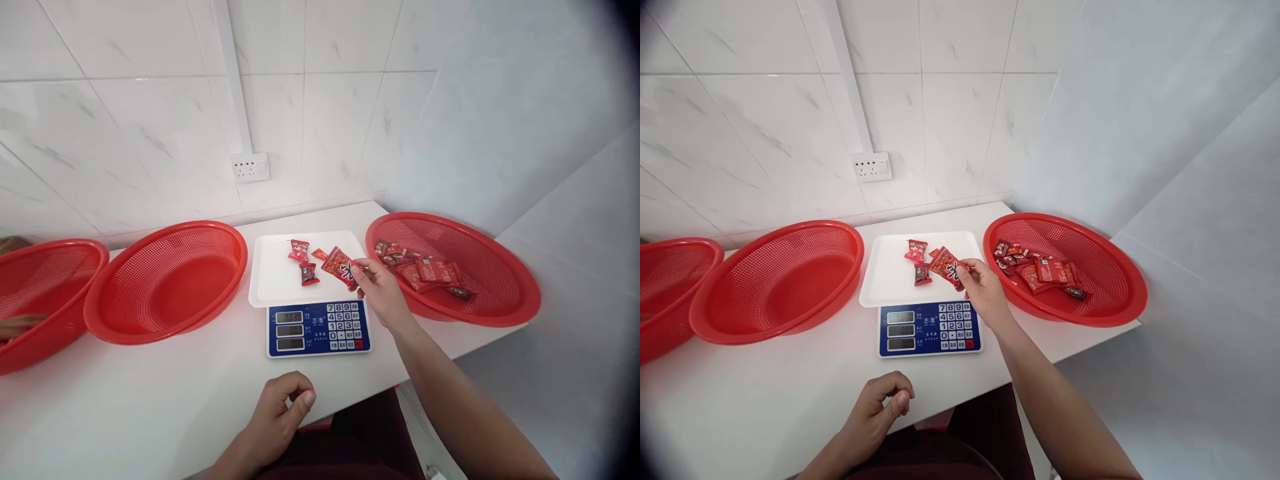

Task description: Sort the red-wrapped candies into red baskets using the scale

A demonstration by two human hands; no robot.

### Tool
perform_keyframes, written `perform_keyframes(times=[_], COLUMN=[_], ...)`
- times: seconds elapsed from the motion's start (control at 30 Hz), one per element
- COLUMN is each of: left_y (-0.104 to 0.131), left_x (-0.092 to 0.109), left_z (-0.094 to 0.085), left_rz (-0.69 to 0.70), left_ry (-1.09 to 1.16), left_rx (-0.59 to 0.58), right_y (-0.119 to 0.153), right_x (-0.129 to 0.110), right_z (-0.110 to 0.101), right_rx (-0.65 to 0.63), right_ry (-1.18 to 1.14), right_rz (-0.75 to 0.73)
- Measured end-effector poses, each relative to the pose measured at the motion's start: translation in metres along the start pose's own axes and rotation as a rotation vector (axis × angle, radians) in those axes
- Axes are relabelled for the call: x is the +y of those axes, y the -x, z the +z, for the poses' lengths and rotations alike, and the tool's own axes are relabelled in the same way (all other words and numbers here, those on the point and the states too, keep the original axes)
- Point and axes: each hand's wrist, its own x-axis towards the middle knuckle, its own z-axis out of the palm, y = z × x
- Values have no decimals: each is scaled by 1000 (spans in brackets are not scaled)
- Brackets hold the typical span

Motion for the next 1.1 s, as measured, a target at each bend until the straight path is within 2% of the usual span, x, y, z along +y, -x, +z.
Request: perform_keyframes(times=[0.1,0.2,0.27,0.43,0.6,0.7,0.9,1.1], left_y=[0,-2,-2,-2,-4,-7,-10,-9], left_x=[-1,-1,0,2,-2,-3,0,1], left_z=[-1,-1,-1,-3,-6,-4,4,4], left_rz=[1,5,1,-16,-42,-66,-63,-77], left_ry=[-1,-11,-20,-46,-66,-76,-105,-103], left_rx=[6,9,7,0,52,51,1,-13], right_y=[-7,-10,-7,17,35,38,40,41], right_x=[-2,-7,-10,-5,16,30,41,41], right_z=[3,-3,-10,-36,-73,-89,-91,-92], right_rx=[65,135,163,192,322,330,281,300], right_ry=[152,531,701,710,854,956,1070,1048], right_rz=[-37,-52,-59,-95,-75,-107,-105,-95])
